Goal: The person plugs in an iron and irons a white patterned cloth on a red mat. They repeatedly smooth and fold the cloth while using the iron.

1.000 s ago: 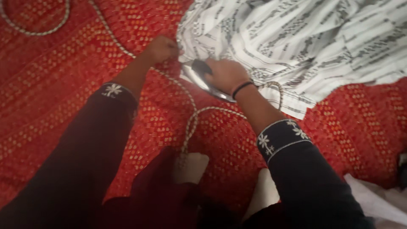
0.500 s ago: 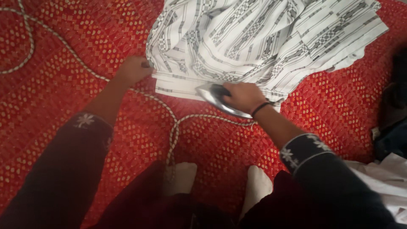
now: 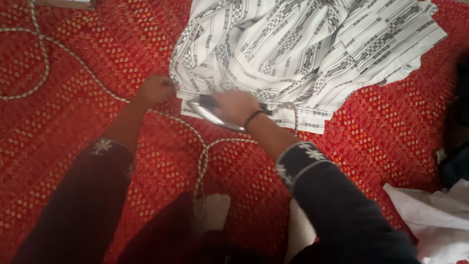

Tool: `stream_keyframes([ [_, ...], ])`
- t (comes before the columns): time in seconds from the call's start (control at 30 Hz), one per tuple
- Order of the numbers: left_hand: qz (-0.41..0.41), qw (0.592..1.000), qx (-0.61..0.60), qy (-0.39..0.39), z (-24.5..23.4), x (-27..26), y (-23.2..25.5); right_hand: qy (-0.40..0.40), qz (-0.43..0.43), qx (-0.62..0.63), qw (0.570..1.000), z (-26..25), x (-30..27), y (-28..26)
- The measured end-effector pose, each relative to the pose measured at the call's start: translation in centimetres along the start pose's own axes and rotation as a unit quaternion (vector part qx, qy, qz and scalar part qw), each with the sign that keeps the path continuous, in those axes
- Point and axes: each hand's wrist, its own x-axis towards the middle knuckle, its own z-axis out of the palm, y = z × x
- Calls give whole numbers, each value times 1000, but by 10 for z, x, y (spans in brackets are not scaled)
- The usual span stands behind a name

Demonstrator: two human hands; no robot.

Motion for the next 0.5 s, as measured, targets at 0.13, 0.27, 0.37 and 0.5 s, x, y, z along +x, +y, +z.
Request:
stream_keyframes([
  [0.13,80,993,76,31,0,7,-5,55,-30,-8,998,8,-32,58],
  [0.27,11,999,25,18,7,10,-6,19,53,-31,998,4,-78,117],
  [0.37,-10,1000,3,19,7,7,-7,8,83,-75,994,0,-92,130],
  [0.5,5,999,-33,11,6,5,-4,-14,55,-66,996,2,-75,112],
])
